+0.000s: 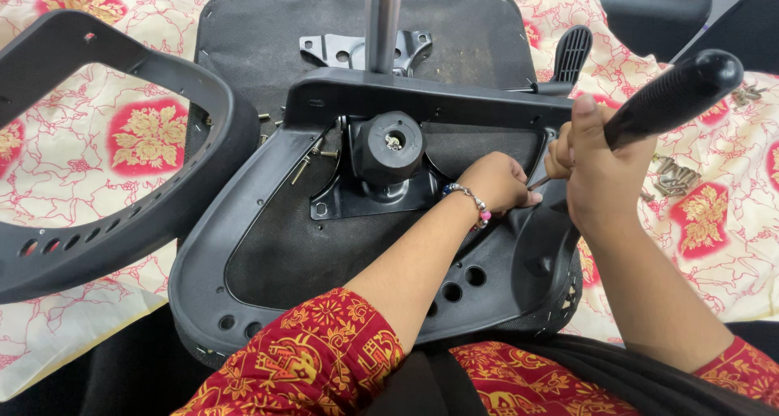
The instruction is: The person assembles a black plastic chair base by inserting and tightening multiple screws with a screwdriver. They align the base components, secure them to the central column, and continue fastening screws around the perimeter.
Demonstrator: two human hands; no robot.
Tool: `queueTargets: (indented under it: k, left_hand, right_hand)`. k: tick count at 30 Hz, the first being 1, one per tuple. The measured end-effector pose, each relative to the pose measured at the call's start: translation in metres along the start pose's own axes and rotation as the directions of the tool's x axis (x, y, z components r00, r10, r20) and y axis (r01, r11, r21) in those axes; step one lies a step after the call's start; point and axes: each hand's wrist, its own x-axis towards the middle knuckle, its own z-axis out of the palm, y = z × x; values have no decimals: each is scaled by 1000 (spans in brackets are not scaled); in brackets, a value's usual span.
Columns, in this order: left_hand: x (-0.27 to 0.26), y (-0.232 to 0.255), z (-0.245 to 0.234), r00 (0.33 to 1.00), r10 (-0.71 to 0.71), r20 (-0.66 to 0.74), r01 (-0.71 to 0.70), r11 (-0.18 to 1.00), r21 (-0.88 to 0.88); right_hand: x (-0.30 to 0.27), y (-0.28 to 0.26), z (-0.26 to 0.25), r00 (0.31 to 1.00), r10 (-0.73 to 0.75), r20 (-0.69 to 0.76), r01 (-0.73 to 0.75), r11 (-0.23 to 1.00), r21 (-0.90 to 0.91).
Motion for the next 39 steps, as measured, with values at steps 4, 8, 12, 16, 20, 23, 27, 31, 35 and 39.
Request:
queueTargets:
  k: [4, 8, 12, 16, 20, 23, 27, 31, 35, 39]
  left_hand:
    - [2, -3, 1, 999, 33, 15, -32, 999, -34]
    - [5, -9, 1, 998, 36, 41, -34, 998, -61]
    - [11, -14, 1, 991, 80, 103, -55, 973, -223]
    - [13, -20, 2, 990, 94, 103, -66, 968, -241]
    - [16, -25, 4, 992, 95, 88, -67, 958, -280]
    - [20, -28, 4, 986, 100, 131, -50, 939, -340]
    - [23, -28, -1, 985, 42, 169, 24, 930, -367]
    - [16, -22, 4, 998, 67, 19, -62, 975, -212]
    - [6, -13, 5, 998, 52, -36, -56, 988, -146]
    - [-5, -5, 6, 993, 62, -96, -66, 997, -39]
  right_hand:
    - [-5, 0, 5, 999, -12, -29, 10, 998, -65]
    - [-2, -7, 4, 993, 98, 65, -88, 985, -148]
    - [1, -12, 1, 977, 148, 154, -127, 982, -137]
    - [-2, -19, -9, 994, 74, 86, -73, 997, -14]
    - [-5, -31, -25, 996, -47, 79, 45, 999, 27]
    - [-7, -27, -28, 992, -119, 34, 118, 993, 20]
    - [-15, -12, -27, 987, -162, -15, 163, 985, 57]
    - [-19, 2, -25, 989, -144, -38, 146, 988, 44]
    - [-21, 7, -26, 991, -130, -25, 131, 991, 35]
    - [-21, 10, -27, 993, -112, -26, 114, 992, 47]
